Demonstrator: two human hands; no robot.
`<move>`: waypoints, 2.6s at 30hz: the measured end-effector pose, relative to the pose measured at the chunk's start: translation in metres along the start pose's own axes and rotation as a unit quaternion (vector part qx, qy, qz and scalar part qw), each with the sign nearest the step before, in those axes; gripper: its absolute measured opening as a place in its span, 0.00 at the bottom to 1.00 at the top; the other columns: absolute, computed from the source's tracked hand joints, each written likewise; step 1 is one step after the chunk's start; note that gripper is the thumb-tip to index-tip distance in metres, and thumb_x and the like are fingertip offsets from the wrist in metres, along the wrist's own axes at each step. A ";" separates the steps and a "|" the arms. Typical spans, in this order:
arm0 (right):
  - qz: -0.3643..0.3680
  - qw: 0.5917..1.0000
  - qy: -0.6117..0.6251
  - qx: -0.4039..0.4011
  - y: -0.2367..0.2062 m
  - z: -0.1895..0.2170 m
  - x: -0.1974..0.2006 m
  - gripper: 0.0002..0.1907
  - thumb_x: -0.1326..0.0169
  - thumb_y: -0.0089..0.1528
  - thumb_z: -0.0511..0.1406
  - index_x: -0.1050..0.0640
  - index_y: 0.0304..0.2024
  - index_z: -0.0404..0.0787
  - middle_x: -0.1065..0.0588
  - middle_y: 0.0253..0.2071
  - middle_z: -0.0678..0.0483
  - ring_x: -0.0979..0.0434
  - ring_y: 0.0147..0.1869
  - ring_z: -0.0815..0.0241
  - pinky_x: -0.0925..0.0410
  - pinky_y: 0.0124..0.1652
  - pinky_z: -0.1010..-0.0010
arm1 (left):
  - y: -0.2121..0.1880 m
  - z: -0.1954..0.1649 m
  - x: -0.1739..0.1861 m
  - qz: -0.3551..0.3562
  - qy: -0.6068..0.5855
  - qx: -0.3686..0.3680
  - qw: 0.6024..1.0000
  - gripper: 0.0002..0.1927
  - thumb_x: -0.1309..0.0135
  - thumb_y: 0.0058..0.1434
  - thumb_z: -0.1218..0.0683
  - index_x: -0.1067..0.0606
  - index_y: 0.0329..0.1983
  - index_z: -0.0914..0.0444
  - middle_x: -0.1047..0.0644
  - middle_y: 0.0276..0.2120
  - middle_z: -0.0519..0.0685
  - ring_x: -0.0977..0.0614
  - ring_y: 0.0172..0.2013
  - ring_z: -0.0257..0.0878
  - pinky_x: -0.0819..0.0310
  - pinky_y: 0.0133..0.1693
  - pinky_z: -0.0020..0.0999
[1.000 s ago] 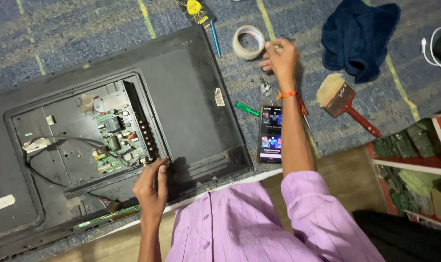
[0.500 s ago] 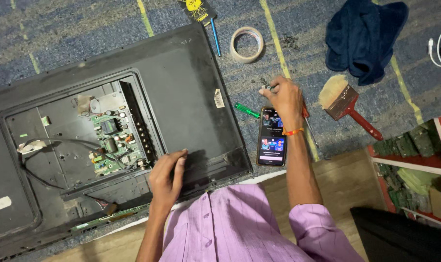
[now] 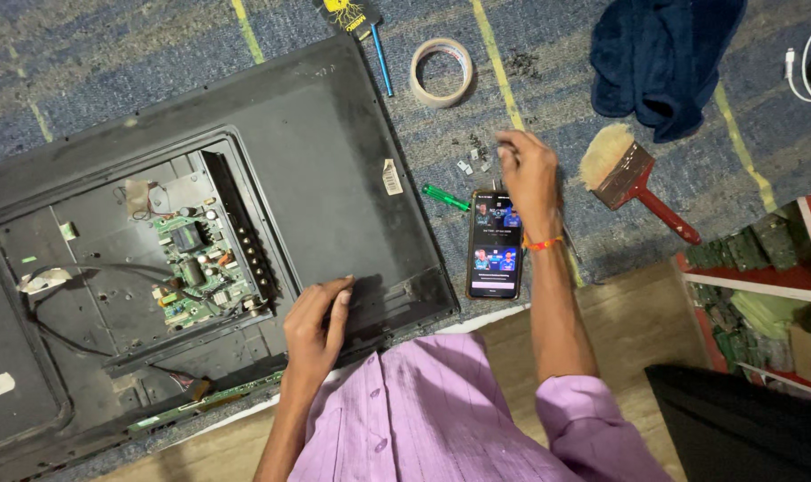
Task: The person removes the front bezel from a flat-screen TV, cleans it with a brush, and reattaches it. They then flip the TV over and use a screwdriver to tighten screws on the back panel.
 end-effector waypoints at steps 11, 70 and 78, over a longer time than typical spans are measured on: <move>0.114 0.942 -0.239 0.206 0.000 0.040 -0.043 0.32 0.52 0.53 0.15 0.20 0.58 0.37 0.25 0.62 0.44 0.27 0.68 0.46 0.35 0.68 0.57 | 0.014 -0.016 -0.010 0.017 -0.034 -0.028 0.999 0.07 0.45 0.66 0.62 0.21 0.46 0.68 0.19 0.38 0.54 0.18 0.36 0.46 0.25 0.40 0.36; -0.004 0.991 0.130 -0.030 -0.030 0.067 -0.006 0.08 0.39 0.65 0.29 0.17 0.47 0.37 0.18 0.40 0.50 0.17 0.39 0.62 0.26 0.38 0.74 | 0.082 0.054 -0.209 0.120 -0.685 0.360 0.622 0.23 0.68 0.75 0.54 0.35 0.63 0.75 0.26 0.58 0.64 0.23 0.60 0.52 0.27 0.62 0.43; -0.073 0.997 0.024 -0.025 -0.015 0.028 0.033 0.11 0.39 0.64 0.29 0.18 0.50 0.37 0.20 0.44 0.45 0.17 0.39 0.59 0.27 0.37 0.70 | 0.076 0.057 -0.191 0.106 -0.654 0.343 0.666 0.17 0.61 0.76 0.55 0.34 0.57 0.76 0.21 0.51 0.66 0.16 0.51 0.53 0.19 0.52 0.43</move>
Point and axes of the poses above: each hand's wrist, its own y-axis towards the middle knuckle, its own x-axis out of the back of the hand, z = x × y, the point moved 9 cm from there along y, towards the middle knuckle
